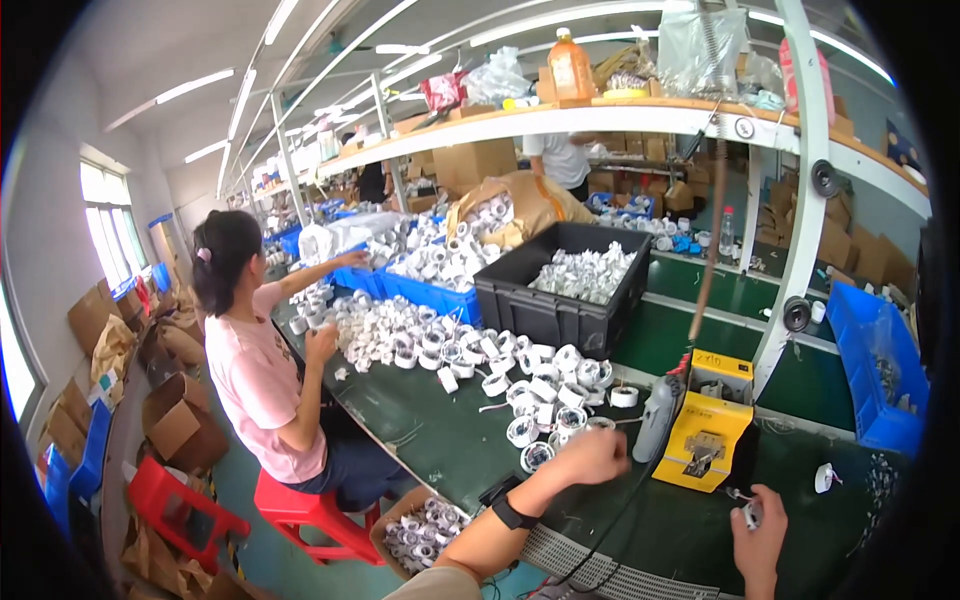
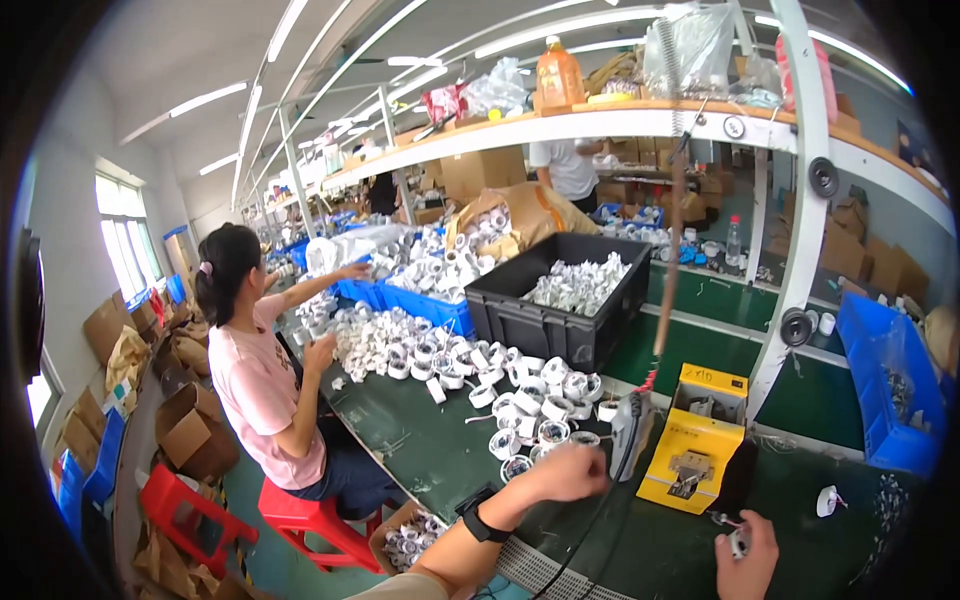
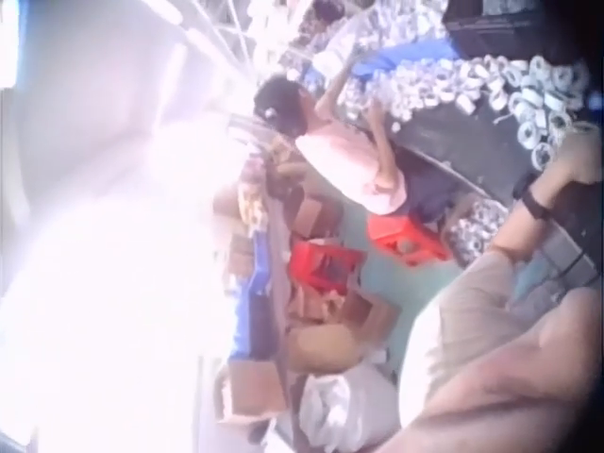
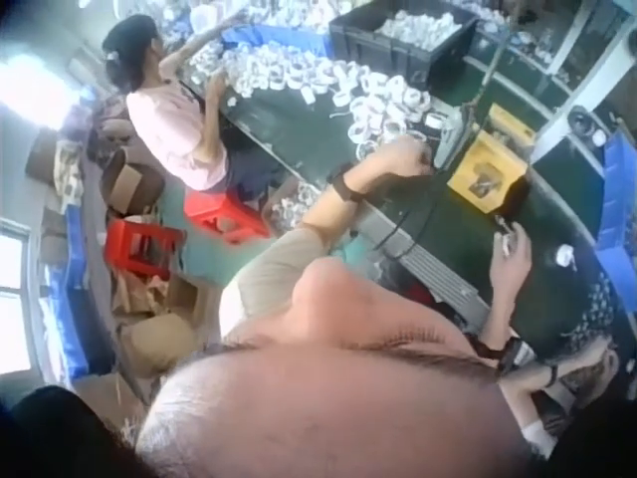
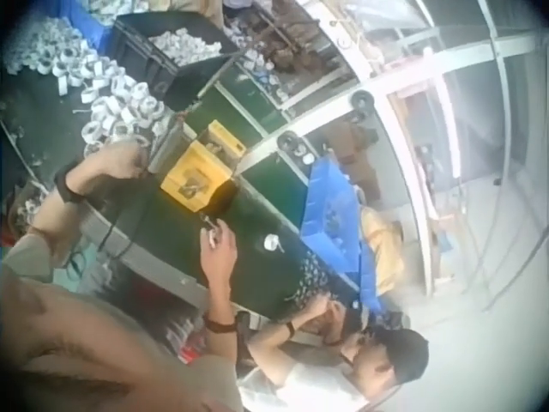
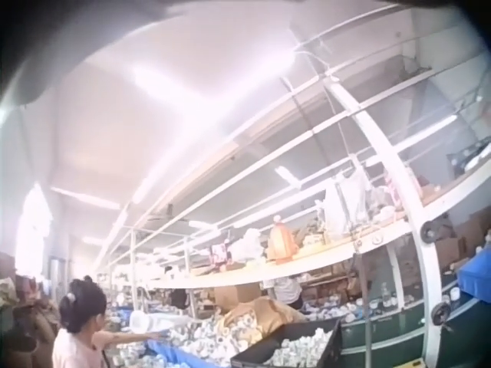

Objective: The person picks up a camera housing, inserts a circuit board by hand, and secures it using a power screwdriver before placing the assembled unit on the workbench.

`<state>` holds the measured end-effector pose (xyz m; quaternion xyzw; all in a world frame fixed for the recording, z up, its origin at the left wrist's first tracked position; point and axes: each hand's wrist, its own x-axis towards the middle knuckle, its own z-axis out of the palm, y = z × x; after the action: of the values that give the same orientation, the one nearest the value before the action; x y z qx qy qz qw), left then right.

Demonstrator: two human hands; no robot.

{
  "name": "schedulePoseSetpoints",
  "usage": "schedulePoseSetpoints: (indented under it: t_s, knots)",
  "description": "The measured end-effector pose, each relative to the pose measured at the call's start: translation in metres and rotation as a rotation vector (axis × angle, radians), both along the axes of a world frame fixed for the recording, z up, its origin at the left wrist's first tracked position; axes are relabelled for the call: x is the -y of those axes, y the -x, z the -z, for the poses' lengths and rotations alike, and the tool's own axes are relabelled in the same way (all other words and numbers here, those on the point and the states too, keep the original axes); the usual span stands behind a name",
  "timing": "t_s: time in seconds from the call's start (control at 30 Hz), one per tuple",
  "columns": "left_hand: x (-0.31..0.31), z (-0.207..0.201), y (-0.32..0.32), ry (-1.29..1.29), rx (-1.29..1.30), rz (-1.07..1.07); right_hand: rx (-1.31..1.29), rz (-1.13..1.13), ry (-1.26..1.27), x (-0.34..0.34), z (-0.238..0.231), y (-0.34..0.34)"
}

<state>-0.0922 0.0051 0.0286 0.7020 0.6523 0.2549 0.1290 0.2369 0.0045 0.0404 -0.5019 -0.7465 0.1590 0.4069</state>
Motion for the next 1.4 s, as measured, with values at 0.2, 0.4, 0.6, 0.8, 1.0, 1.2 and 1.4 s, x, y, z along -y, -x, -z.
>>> schedulePoseSetpoints:
  t_s: [0.2,0.4,0.6,0.8,1.0,1.2,1.4]
  knots:
    - [-0.002,-0.013,-0.027,0.572,0.265,0.685,-0.173,-0.328,-0.041,0.008,0.004,0.040]
    - [0.006,0.033,-0.072,0.654,1.391,0.742,-0.108,-0.461,-0.225,-0.003,-0.010,0.079]
    - [0.001,0.031,-0.089,0.507,1.525,0.466,-0.198,-0.515,-0.107,-0.011,0.005,0.072]
    - [-0.006,0.038,-0.082,0.558,1.269,0.422,-0.425,-0.483,0.138,-0.018,0.025,0.063]
    - [0.001,0.046,-0.083,0.836,1.442,0.544,-0.465,-0.372,0.278,-0.022,0.015,0.061]
    - [0.004,0.033,-0.080,0.661,1.432,0.490,-0.373,-0.420,-0.032,-0.026,0.012,0.055]
    - [-0.005,0.035,-0.063,0.659,1.640,0.454,-0.273,-0.547,0.044,-0.035,0.003,0.059]
